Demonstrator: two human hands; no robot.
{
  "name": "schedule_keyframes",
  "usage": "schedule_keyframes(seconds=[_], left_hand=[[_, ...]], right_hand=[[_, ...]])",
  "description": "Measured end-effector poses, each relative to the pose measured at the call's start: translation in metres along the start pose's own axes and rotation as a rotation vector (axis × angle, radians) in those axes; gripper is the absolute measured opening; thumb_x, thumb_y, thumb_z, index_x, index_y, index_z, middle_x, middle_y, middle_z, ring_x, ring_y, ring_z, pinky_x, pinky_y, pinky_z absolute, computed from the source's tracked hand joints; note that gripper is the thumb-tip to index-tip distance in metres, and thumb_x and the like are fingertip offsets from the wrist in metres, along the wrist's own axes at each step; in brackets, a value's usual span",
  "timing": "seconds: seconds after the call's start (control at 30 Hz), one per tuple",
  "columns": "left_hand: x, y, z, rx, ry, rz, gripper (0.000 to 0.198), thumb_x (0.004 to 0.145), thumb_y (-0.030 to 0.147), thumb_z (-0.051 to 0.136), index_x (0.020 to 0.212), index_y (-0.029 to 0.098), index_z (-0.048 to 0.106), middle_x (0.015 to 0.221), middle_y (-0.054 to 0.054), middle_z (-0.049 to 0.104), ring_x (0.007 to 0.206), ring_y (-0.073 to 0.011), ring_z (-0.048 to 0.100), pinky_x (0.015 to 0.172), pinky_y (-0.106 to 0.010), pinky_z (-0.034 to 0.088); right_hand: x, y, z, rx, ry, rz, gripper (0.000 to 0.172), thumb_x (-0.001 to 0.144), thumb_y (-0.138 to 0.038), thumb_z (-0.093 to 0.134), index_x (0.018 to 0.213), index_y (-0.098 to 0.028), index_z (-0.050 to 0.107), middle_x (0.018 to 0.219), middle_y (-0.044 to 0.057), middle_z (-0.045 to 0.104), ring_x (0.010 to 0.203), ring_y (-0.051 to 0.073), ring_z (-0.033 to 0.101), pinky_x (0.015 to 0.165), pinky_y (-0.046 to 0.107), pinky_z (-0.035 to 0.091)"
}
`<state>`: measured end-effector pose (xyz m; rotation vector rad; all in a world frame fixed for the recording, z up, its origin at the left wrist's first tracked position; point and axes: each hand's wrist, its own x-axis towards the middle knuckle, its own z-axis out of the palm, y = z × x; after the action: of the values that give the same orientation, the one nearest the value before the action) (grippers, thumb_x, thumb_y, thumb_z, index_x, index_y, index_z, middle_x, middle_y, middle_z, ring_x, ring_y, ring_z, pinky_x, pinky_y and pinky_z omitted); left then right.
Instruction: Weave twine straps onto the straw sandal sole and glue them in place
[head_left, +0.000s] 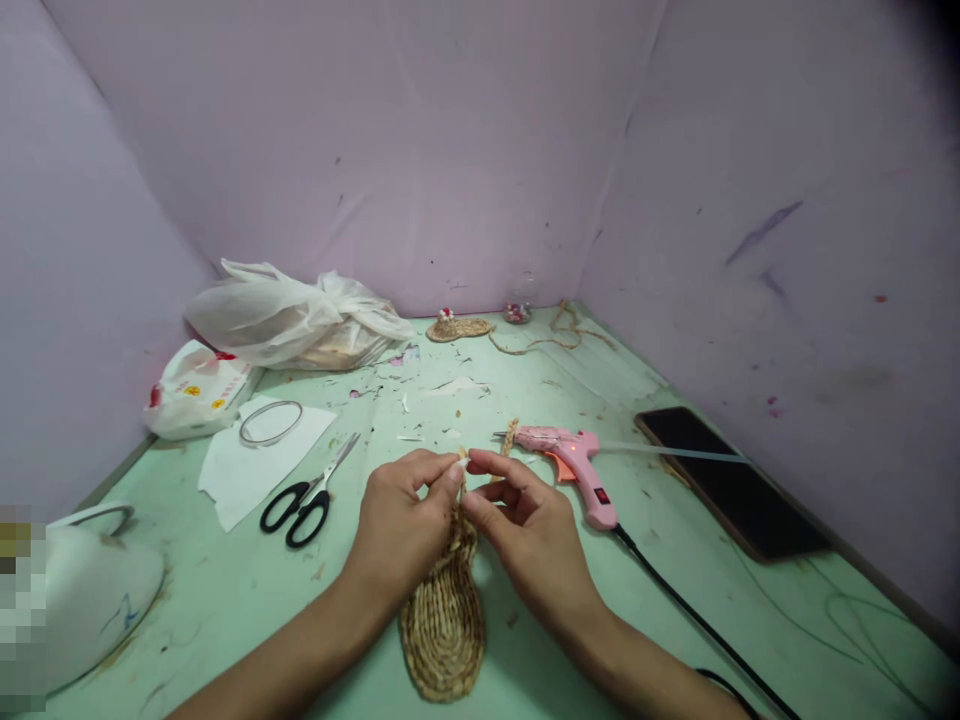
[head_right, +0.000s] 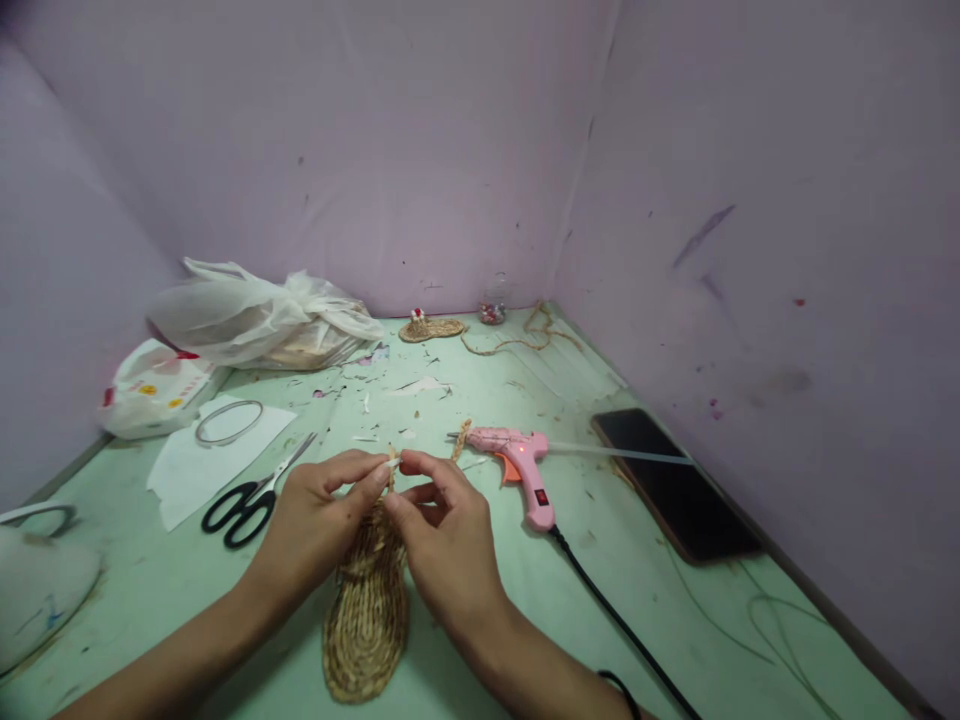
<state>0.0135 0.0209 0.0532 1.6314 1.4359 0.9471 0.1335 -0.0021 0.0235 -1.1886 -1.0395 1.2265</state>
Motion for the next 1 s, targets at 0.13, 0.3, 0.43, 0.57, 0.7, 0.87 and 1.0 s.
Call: schedule_keyframes(seconds=[0.13,0.3,0.43,0.57,0.7,0.87,1.0], left_hand=[[-0.0048,0.0008,0.0004,0.142,-0.05,0.092,0.022,0.079,0.026,0.05,0.068,0.021,0.069,0.067,-0.003,0.06,0.065,-0.0185,0.051,0.065,-0.027,0.034],[-0.0086,0.0026,0.003,0.246,-0.01,0.232,0.021,0.079,0.022,0.05,0.066,0.022,0.067,0.061,-0.002,0.058,0.062,-0.0181,0.048,0.07,-0.03,0.031],[-0.0067,-0.0004,0.0045,0.374,-0.001,0.312,0.026,0.082,0.02,0.045,0.066,0.021,0.065,0.061,-0.003,0.061,0.062,-0.0181,0.051,0.075,-0.033,0.029],[-0.0039,-0.0043,0.0044,0.463,0.012,0.391,0.025,0.083,0.02,0.044,0.072,0.021,0.067,0.062,-0.004,0.062,0.06,-0.018,0.051,0.078,-0.036,0.029],[-0.0038,-0.0054,0.0053,0.543,0.062,0.425,0.025,0.082,0.023,0.046,0.074,0.019,0.069,0.065,-0.008,0.065,0.063,-0.0207,0.053,0.076,-0.037,0.03],[-0.0074,-0.0034,0.007,0.604,0.138,0.373,0.027,0.081,0.028,0.047,0.07,0.018,0.07,0.064,-0.01,0.065,0.06,-0.0221,0.053,0.075,-0.039,0.03],[-0.0069,0.0012,0.005,0.421,0.054,0.149,0.026,0.079,0.03,0.048,0.067,0.02,0.068,0.067,-0.006,0.068,0.063,-0.0211,0.055,0.065,-0.033,0.035]], right_hand=[[0.0022,0.0026,0.0036,0.104,-0.029,0.052,0.037,0.063,-0.017,0.068,0.099,-0.019,0.06,0.091,0.003,0.064,0.065,0.013,0.062,0.06,0.027,0.051],[0.0038,0.0007,0.0047,0.182,0.1,0.076,0.027,0.058,-0.02,0.074,0.082,-0.016,0.065,0.071,0.002,0.066,0.06,0.013,0.061,0.059,0.026,0.051],[0.0042,0.0016,0.0023,0.203,0.102,0.081,0.025,0.058,-0.026,0.075,0.079,-0.016,0.067,0.073,0.005,0.069,0.072,0.019,0.064,0.068,0.032,0.051],[0.0049,0.0043,0.0006,0.175,0.092,0.078,0.021,0.06,-0.028,0.074,0.077,-0.016,0.068,0.073,0.005,0.069,0.071,0.02,0.063,0.068,0.034,0.051],[0.0041,0.0035,0.0022,0.173,0.094,0.067,0.016,0.063,-0.027,0.072,0.074,-0.016,0.068,0.071,0.004,0.069,0.07,0.019,0.063,0.067,0.031,0.051],[0.0026,0.0035,0.004,0.203,0.099,0.079,0.013,0.064,-0.026,0.071,0.073,-0.016,0.068,0.07,0.003,0.069,0.07,0.018,0.062,0.067,0.03,0.051],[0.0022,0.004,0.0041,0.231,0.093,0.075,0.014,0.063,-0.025,0.072,0.074,-0.016,0.067,0.068,0.002,0.068,0.066,0.016,0.062,0.065,0.029,0.051]])
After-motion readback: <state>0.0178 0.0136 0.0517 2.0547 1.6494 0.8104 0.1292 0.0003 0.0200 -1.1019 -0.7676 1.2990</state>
